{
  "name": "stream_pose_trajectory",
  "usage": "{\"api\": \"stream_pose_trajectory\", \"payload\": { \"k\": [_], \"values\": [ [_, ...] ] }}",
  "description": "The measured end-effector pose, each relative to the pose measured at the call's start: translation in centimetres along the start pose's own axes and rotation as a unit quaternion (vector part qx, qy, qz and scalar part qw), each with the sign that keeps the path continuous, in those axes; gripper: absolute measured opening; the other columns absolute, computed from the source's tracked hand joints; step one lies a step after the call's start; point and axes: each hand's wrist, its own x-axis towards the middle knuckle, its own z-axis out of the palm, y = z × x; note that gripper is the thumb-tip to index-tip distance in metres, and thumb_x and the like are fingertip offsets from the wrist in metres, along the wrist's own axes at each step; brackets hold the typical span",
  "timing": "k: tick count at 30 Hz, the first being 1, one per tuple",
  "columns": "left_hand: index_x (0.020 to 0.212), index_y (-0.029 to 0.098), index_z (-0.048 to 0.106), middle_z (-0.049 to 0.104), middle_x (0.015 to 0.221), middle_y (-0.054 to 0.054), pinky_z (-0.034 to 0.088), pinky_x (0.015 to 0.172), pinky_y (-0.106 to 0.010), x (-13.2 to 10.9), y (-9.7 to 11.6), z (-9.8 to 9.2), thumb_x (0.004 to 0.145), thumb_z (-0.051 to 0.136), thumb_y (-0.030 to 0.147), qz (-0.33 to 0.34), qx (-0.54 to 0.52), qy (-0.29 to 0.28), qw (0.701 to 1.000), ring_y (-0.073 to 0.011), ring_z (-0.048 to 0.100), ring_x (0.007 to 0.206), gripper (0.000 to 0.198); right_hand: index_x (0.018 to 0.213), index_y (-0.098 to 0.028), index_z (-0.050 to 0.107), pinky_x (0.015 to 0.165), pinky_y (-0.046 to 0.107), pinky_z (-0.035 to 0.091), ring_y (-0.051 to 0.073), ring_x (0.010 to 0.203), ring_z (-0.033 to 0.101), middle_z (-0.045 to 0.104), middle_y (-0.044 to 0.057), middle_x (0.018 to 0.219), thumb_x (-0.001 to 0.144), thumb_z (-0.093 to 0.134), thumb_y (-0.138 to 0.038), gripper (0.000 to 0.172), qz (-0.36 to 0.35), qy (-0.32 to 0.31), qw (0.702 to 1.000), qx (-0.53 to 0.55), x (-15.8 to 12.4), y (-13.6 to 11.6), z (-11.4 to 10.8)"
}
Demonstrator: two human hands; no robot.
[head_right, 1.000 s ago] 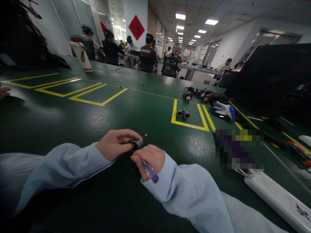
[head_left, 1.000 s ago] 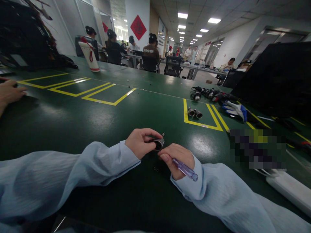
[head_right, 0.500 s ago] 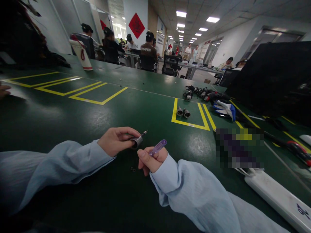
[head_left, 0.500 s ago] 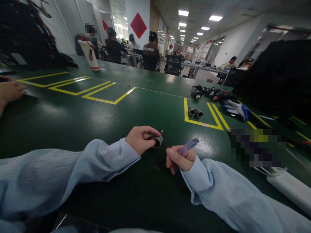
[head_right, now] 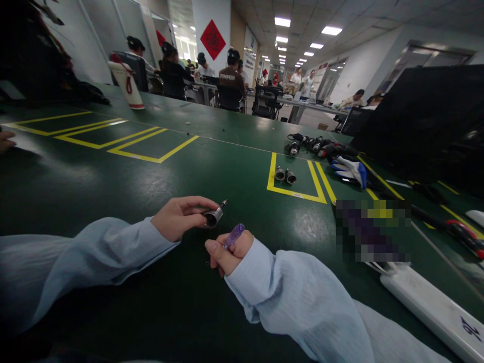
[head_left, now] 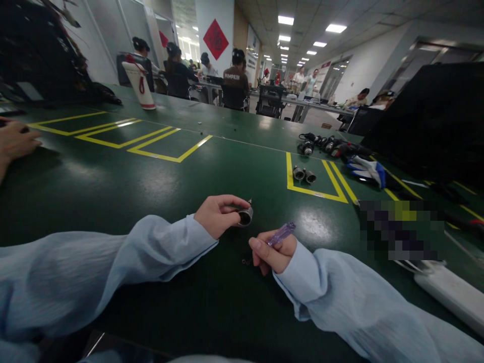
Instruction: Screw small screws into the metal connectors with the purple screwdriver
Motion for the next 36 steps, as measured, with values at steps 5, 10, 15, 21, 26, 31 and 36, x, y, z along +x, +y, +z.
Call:
{"api": "stream_pose_trajectory", "payload": {
  "k": [5, 10, 15, 21, 26, 31, 36],
  "values": [
    [0.082, 0.009, 0.063, 0.068, 0.069, -0.003, 0.053, 0.074, -0.035, 0.1, -0.2, -0.2, 0.051, 0.065, 0.006, -0.002, -0.036, 0.001, 0.999, -0.0177, 0.065, 0.07, 0.031, 0.049, -0.015, 0.052, 0.042, 0.018, 0.034, 0.006, 0.038, 0.044, 0.045, -0.003, 0.038, 0.083, 0.042, -0.034, 0.04, -0.142, 0.034, 0.979, -0.143, 0.1, 0.0, -0.4],
    [0.086, 0.007, 0.062, 0.069, 0.069, -0.004, 0.053, 0.075, -0.034, -0.1, 0.0, 0.0, 0.053, 0.066, 0.008, -0.014, -0.059, 0.013, 0.998, -0.019, 0.065, 0.072, 0.033, 0.058, -0.015, 0.054, 0.053, 0.023, 0.04, 0.009, 0.049, 0.05, 0.055, 0.001, 0.049, 0.083, 0.04, -0.025, 0.031, -0.296, 0.081, 0.941, -0.14, 0.2, 0.3, -0.4],
    [0.084, 0.008, 0.064, 0.069, 0.073, -0.004, 0.054, 0.074, -0.033, -0.4, 0.3, 0.3, 0.051, 0.065, 0.004, -0.001, -0.038, 0.019, 0.999, -0.0207, 0.065, 0.077, 0.033, 0.07, -0.014, 0.056, 0.058, 0.025, 0.043, 0.011, 0.058, 0.053, 0.06, 0.004, 0.061, 0.082, 0.04, -0.02, 0.021, -0.366, 0.128, 0.9, -0.198, 0.5, 0.1, -1.0],
    [0.081, 0.009, 0.065, 0.066, 0.094, -0.007, 0.053, 0.079, -0.032, -0.6, 0.0, 0.4, 0.051, 0.066, 0.006, 0.075, -0.006, 0.004, 0.997, -0.0202, 0.063, 0.085, 0.03, 0.071, -0.012, 0.057, 0.056, 0.027, 0.043, 0.014, 0.059, 0.053, 0.06, 0.007, 0.062, 0.082, 0.041, -0.017, 0.02, -0.395, 0.128, 0.863, -0.287, 0.9, 0.1, -1.3],
    [0.079, 0.009, 0.066, 0.065, 0.093, -0.007, 0.05, 0.085, -0.032, -0.6, -0.2, 0.3, 0.053, 0.067, 0.01, 0.127, 0.032, 0.003, 0.991, -0.0193, 0.062, 0.086, 0.026, 0.069, -0.012, 0.058, 0.053, 0.026, 0.042, 0.014, 0.056, 0.053, 0.058, 0.006, 0.057, 0.084, 0.038, -0.019, 0.025, -0.404, 0.146, 0.839, -0.333, 1.3, 0.3, -1.2],
    [0.076, 0.01, 0.065, 0.064, 0.084, -0.007, 0.052, 0.08, -0.033, -0.4, -0.5, 0.2, 0.056, 0.065, 0.012, 0.163, 0.08, -0.006, 0.983, -0.0184, 0.063, 0.079, 0.02, 0.066, -0.011, 0.058, 0.051, 0.026, 0.04, 0.014, 0.055, 0.051, 0.056, 0.006, 0.054, 0.084, 0.04, -0.019, 0.027, -0.41, 0.148, 0.821, -0.369, 1.3, 0.3, -0.8],
    [0.07, 0.011, 0.062, 0.064, 0.074, -0.005, 0.054, 0.072, -0.031, -0.4, -0.4, 0.4, 0.055, 0.063, 0.011, 0.148, 0.104, 0.009, 0.984, -0.0178, 0.063, 0.073, 0.015, 0.066, -0.013, 0.057, 0.051, 0.026, 0.039, 0.014, 0.055, 0.051, 0.055, 0.005, 0.053, 0.084, 0.038, -0.018, 0.027, -0.408, 0.135, 0.819, -0.38, 0.9, -0.1, -0.7]
  ]
}}
